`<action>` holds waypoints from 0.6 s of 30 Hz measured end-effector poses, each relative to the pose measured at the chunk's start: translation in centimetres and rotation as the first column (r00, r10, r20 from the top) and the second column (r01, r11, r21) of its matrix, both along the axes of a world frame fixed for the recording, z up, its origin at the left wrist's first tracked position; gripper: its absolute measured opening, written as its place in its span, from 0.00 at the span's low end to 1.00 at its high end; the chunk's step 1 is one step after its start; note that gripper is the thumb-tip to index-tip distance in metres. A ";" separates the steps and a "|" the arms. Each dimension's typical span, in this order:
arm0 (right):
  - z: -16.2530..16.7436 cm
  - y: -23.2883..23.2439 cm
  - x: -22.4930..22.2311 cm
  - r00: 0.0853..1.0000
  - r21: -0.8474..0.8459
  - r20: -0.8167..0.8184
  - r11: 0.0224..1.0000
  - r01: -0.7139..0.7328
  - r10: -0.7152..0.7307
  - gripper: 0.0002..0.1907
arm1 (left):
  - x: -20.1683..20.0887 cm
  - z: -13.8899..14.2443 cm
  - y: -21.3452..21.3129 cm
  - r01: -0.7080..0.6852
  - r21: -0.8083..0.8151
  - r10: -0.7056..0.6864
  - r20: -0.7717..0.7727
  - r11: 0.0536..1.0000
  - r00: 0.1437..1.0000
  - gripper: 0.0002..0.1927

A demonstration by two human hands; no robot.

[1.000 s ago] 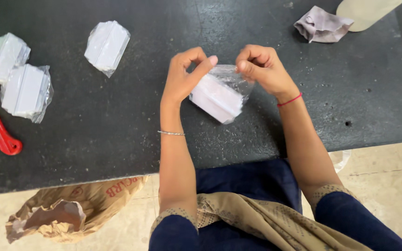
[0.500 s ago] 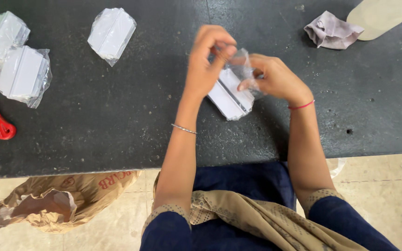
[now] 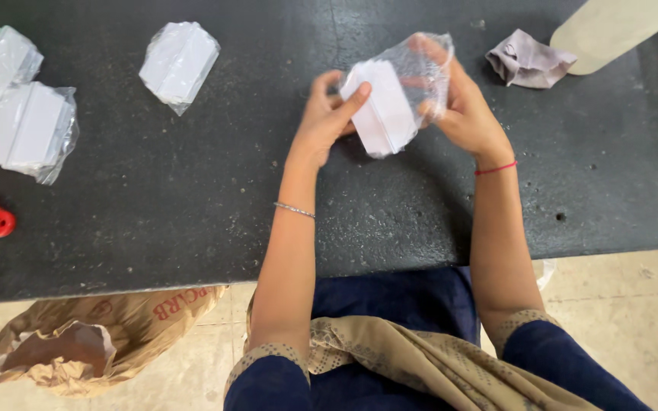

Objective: The person wipes several white plastic rectangular parts with a cloth, then places them into clear plastic bags. The person handles the parts one at a time, wiping each before bagging them.

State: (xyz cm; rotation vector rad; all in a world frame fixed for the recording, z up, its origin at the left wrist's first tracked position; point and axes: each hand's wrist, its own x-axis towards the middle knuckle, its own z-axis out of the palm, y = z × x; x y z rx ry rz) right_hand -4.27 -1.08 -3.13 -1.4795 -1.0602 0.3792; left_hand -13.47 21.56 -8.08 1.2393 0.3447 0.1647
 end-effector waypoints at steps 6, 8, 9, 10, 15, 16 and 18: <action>0.2 0.5 0.1 0.983 -0.003 -0.131 0.991 0.132 -0.131 0.43 | 1.3 -0.7 -1.3 -0.062 -0.201 0.102 0.190 0.978 0.976 0.36; 0.2 0.3 0.4 0.979 -0.020 -0.114 0.986 0.167 -0.168 0.43 | 1.4 -1.1 -0.3 -0.105 -0.209 0.141 0.167 0.972 0.976 0.33; 0.1 0.2 0.5 0.977 -0.024 -0.107 0.982 0.185 -0.187 0.43 | 1.3 -1.2 0.4 -0.127 -0.209 0.161 0.154 0.970 0.975 0.33; 0.0 0.2 0.6 0.978 0.013 -0.113 0.984 0.176 -0.173 0.40 | 1.2 -1.3 0.8 -0.124 -0.225 0.164 0.170 0.966 0.972 0.32; -1.0 0.9 0.9 0.955 0.013 -0.162 0.967 0.255 -0.249 0.12 | 0.8 -1.0 1.6 -0.107 -0.236 0.155 0.198 0.966 0.968 0.30; -1.1 1.0 0.9 0.948 -0.025 -0.167 0.962 0.271 -0.271 0.13 | 0.8 -0.9 1.4 -0.093 -0.208 0.138 0.214 0.974 0.967 0.30; -1.4 1.4 0.6 0.930 -0.103 -0.179 0.946 0.307 -0.321 0.14 | 0.8 -0.7 0.7 -0.062 -0.152 0.097 0.239 0.986 0.966 0.29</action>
